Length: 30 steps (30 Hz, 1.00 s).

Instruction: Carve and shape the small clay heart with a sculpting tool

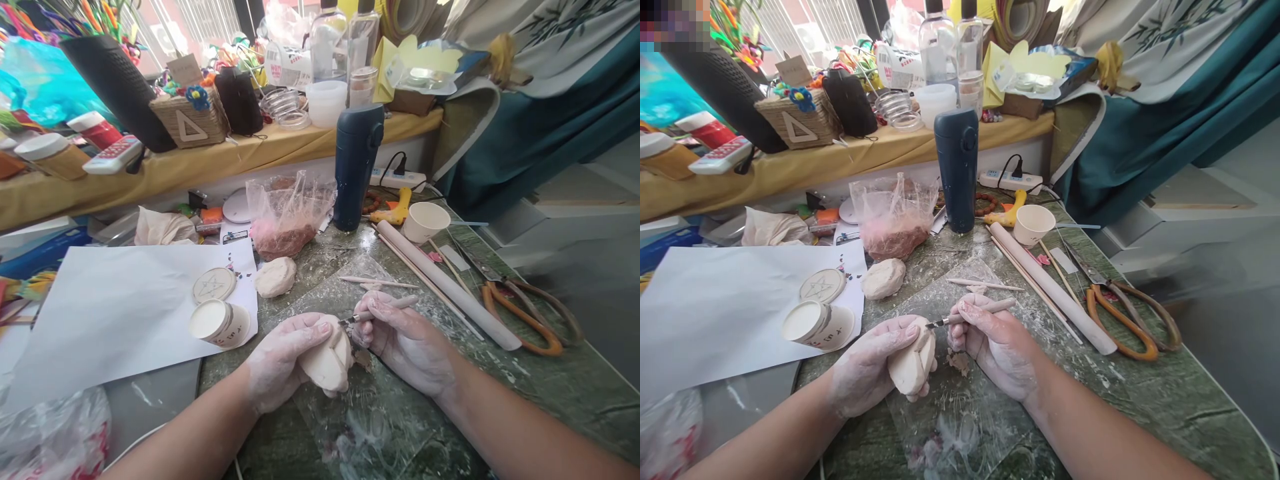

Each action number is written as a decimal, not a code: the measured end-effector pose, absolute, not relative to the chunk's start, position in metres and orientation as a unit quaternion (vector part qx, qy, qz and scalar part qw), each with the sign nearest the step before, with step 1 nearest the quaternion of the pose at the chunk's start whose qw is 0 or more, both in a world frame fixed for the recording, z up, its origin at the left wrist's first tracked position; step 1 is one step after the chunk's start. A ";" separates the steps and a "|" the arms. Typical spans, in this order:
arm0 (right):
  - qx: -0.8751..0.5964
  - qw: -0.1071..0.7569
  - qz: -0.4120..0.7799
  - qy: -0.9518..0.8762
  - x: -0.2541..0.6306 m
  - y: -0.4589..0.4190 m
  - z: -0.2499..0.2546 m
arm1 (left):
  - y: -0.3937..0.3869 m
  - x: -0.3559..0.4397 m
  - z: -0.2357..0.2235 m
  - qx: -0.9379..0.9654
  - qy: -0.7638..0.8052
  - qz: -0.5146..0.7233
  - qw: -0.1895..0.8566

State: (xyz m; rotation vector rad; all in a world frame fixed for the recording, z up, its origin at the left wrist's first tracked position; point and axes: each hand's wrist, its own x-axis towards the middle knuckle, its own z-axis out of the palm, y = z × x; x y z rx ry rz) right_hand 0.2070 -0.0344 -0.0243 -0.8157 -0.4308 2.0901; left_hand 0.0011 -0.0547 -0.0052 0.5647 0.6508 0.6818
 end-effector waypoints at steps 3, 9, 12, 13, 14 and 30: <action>-0.321 0.414 0.834 -0.173 0.207 -0.034 -0.025 | -0.055 0.001 -0.006 0.268 0.311 0.319 0.854; -0.312 0.414 0.838 -0.170 0.206 -0.033 -0.026 | -0.056 0.000 -0.006 0.266 0.309 0.324 0.854; -0.305 0.417 0.840 -0.165 0.207 -0.034 -0.027 | -0.055 0.002 -0.005 0.268 0.311 0.324 0.852; -0.302 0.418 0.841 -0.165 0.207 -0.034 -0.027 | -0.055 0.002 -0.005 0.269 0.311 0.324 0.852; -0.300 0.419 0.841 -0.164 0.207 -0.034 -0.027 | -0.055 0.002 -0.004 0.270 0.311 0.325 0.851; -0.309 0.416 0.837 -0.174 0.207 -0.035 -0.026 | -0.054 0.003 -0.003 0.277 0.309 0.327 0.849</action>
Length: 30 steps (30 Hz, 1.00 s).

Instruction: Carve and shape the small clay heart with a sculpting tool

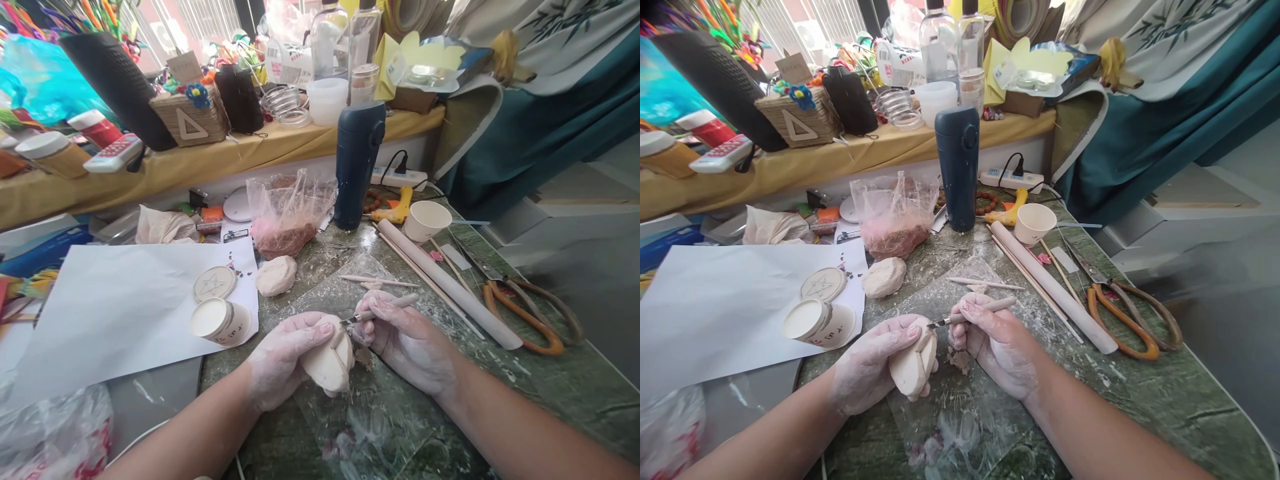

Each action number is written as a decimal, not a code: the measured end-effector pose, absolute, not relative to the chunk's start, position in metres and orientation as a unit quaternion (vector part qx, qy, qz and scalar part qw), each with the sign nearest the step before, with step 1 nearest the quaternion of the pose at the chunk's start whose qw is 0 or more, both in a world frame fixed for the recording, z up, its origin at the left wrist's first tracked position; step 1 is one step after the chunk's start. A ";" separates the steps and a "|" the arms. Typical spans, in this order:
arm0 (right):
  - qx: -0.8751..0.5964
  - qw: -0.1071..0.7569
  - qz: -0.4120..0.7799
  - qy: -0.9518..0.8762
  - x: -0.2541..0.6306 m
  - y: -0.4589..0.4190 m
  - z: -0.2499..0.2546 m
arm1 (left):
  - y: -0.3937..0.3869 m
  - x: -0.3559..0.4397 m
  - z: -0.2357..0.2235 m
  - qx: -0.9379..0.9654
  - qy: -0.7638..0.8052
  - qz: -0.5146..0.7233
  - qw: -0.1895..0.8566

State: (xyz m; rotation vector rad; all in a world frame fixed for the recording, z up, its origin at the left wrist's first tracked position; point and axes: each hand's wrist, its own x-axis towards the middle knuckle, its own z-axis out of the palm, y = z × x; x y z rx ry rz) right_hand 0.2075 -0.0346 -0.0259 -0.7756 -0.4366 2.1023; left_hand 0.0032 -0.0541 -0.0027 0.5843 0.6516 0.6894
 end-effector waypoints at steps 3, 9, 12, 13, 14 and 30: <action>-0.312 0.426 0.829 -0.186 0.208 -0.035 -0.026 | -0.054 0.003 -0.002 0.279 0.306 0.328 0.849; -0.313 0.427 0.823 -0.203 0.208 -0.036 -0.027 | -0.054 0.003 -0.003 0.276 0.311 0.324 0.850; -0.316 0.428 0.822 -0.201 0.208 -0.036 -0.027 | -0.054 0.003 -0.002 0.274 0.310 0.326 0.850; -0.316 0.428 0.823 -0.201 0.208 -0.036 -0.027 | -0.054 0.004 -0.002 0.276 0.311 0.326 0.849; -0.314 0.428 0.823 -0.201 0.208 -0.036 -0.027 | -0.054 0.004 -0.002 0.277 0.311 0.327 0.848; -0.318 0.429 0.800 -0.272 0.209 -0.038 -0.020 | -0.054 0.005 -0.001 0.271 0.317 0.329 0.847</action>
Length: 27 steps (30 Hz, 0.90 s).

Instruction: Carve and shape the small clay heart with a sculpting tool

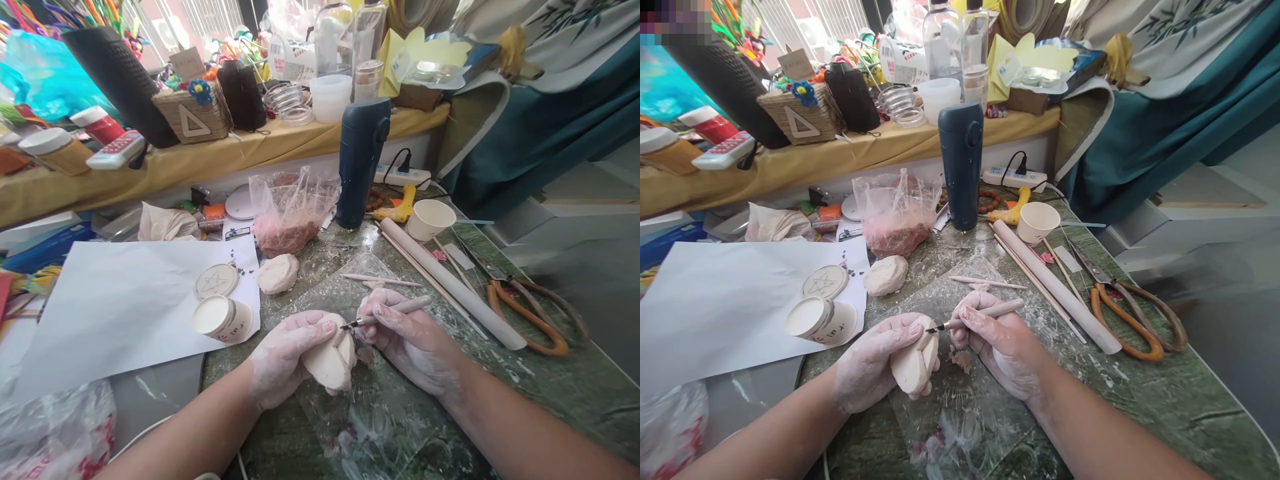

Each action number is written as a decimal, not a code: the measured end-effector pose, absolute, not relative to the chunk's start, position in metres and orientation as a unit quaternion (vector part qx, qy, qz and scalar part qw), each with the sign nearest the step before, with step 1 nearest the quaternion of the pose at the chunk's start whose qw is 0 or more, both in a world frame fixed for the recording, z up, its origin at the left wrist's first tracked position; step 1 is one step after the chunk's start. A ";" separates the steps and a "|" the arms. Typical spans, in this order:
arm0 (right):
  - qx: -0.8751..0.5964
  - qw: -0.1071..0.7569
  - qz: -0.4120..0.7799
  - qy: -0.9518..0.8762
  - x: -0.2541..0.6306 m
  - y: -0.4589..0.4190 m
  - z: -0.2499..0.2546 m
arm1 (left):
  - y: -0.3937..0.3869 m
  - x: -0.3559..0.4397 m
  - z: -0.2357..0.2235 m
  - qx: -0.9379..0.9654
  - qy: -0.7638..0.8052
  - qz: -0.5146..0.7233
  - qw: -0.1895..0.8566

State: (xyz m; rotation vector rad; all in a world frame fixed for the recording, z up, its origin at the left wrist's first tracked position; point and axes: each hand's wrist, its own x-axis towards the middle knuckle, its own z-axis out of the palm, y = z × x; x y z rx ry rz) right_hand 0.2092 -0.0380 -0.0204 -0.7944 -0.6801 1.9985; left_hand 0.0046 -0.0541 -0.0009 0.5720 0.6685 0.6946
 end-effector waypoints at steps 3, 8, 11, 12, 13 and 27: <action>-0.319 0.427 0.799 -0.276 0.210 -0.038 -0.021 | -0.054 0.004 -0.001 0.266 0.320 0.329 0.848; -0.321 0.424 0.797 -0.285 0.210 -0.038 -0.022 | -0.054 0.004 -0.001 0.266 0.318 0.320 0.852; -0.323 0.422 0.795 -0.292 0.210 -0.038 -0.021 | -0.054 0.004 -0.001 0.267 0.318 0.320 0.852; -0.324 0.422 0.794 -0.293 0.210 -0.038 -0.021 | -0.054 0.004 -0.001 0.269 0.318 0.320 0.851; -0.325 0.423 0.793 -0.294 0.210 -0.038 -0.021 | -0.054 0.004 -0.001 0.271 0.319 0.319 0.850; -0.334 0.454 0.766 -0.308 0.212 -0.038 -0.024 | -0.054 0.004 -0.002 0.266 0.315 0.321 0.852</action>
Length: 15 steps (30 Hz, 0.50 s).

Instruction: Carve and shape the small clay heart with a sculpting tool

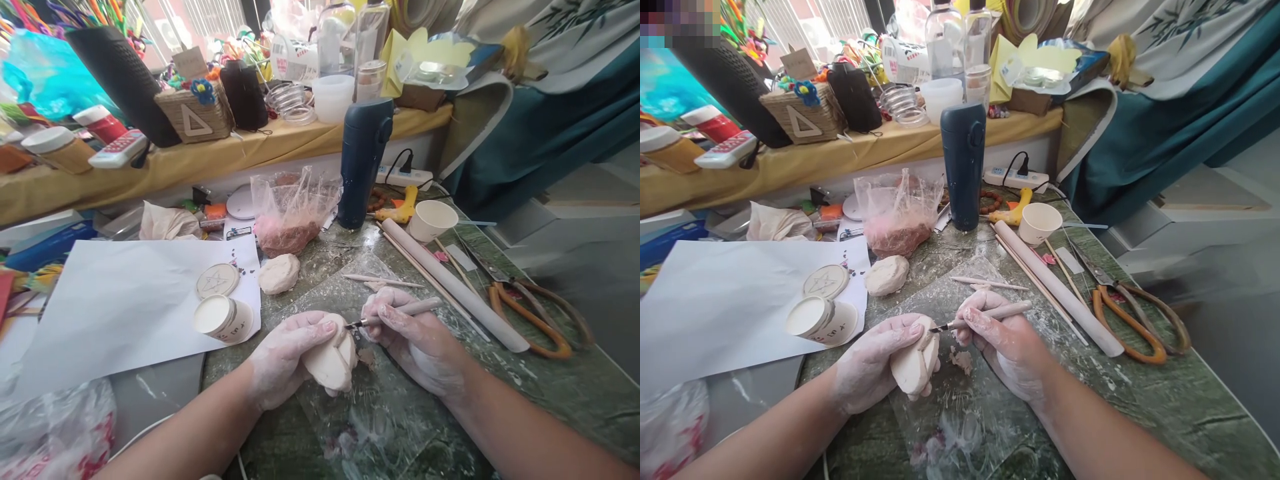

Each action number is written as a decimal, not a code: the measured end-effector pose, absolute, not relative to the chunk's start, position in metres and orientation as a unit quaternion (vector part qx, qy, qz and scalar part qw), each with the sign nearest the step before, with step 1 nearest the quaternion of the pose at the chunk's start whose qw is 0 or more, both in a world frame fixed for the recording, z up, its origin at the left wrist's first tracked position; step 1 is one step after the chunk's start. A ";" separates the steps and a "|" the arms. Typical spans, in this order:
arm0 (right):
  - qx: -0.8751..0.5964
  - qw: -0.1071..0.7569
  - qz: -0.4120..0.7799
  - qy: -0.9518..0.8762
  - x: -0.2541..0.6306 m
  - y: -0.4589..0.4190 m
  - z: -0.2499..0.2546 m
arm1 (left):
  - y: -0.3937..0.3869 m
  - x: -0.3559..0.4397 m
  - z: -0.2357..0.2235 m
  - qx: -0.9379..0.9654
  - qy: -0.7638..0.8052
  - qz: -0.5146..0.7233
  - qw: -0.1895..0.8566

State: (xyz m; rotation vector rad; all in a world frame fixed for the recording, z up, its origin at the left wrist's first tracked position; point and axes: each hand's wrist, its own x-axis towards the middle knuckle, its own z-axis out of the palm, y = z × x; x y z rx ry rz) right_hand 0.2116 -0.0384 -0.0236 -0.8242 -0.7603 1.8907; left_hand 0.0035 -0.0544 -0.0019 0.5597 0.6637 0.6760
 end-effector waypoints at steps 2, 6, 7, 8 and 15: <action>-0.333 0.453 0.765 -0.315 0.212 -0.038 -0.024 | -0.055 0.003 -0.003 0.265 0.318 0.320 0.852; -0.326 0.448 0.764 -0.331 0.212 -0.038 -0.024 | -0.055 0.003 -0.005 0.266 0.323 0.314 0.852; -0.323 0.447 0.763 -0.336 0.213 -0.038 -0.023 | -0.055 0.003 -0.005 0.267 0.323 0.314 0.852; -0.320 0.446 0.763 -0.342 0.213 -0.038 -0.023 | -0.055 0.003 -0.004 0.267 0.324 0.313 0.852; -0.317 0.425 0.751 -0.395 0.214 -0.035 -0.018 | -0.055 0.005 0.001 0.259 0.360 0.303 0.843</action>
